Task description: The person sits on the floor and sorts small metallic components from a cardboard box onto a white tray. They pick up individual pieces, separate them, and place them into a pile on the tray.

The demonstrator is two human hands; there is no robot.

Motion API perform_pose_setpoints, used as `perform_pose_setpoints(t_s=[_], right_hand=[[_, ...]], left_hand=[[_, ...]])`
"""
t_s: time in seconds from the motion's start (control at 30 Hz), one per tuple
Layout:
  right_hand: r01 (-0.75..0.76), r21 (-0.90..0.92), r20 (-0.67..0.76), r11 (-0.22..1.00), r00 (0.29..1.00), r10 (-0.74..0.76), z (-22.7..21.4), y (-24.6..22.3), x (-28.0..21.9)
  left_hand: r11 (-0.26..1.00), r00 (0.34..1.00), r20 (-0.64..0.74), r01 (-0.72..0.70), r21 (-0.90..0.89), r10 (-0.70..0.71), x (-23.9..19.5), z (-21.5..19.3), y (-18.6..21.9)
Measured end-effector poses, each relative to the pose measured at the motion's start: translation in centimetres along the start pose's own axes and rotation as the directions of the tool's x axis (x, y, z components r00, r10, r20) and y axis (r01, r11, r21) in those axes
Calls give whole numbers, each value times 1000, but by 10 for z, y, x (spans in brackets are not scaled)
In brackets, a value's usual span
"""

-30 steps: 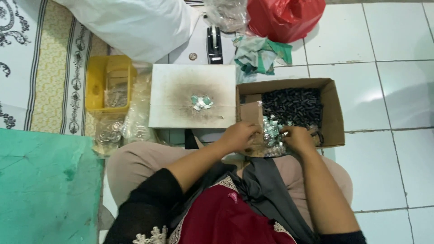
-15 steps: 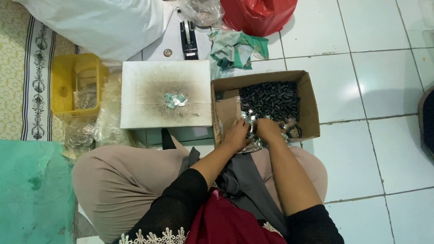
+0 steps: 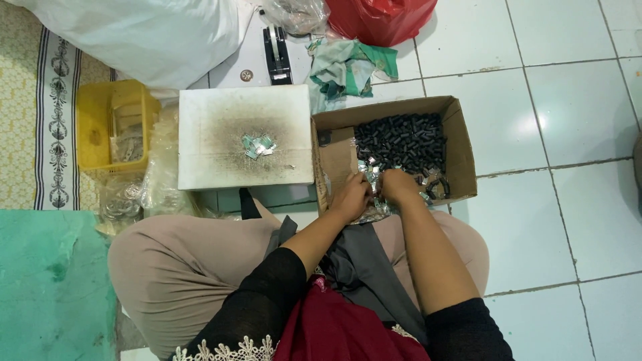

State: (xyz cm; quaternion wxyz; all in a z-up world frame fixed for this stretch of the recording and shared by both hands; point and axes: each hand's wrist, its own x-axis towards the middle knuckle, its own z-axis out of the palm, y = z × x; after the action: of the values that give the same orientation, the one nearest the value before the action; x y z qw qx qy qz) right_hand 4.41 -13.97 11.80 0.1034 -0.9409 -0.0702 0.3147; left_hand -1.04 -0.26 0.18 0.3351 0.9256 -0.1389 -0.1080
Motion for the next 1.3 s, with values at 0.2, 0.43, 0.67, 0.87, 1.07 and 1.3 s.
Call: perform_pose_setpoints(t_s=[0.2, 0.43, 0.67, 0.87, 1.07, 1.3], right_hand=[[-28, 177, -149, 984, 987, 55, -7, 13, -4], [29, 217, -283, 976, 958, 35, -2, 11, -4], [65, 59, 50, 996, 996, -68, 11, -9, -5], [83, -36, 85, 996, 993, -79, 31, 7, 19], [70, 174, 44, 982, 996, -79, 16, 14, 6], [-74, 845, 44, 529, 997, 70, 12, 28, 2]], left_hand=[[990, 994, -70, 79, -114, -87, -1, -7, -4], [972, 984, -104, 122, -199, -144, 0, 1, -7], [963, 981, 1, 190, -193, -194, -5, -16, 2], [962, 984, 11, 175, -210, -176, -5, -17, 2], [924, 975, -39, 193, -332, -217, -12, -41, 21], [624, 915, -55, 228, -747, -400, 0, -16, 0]])
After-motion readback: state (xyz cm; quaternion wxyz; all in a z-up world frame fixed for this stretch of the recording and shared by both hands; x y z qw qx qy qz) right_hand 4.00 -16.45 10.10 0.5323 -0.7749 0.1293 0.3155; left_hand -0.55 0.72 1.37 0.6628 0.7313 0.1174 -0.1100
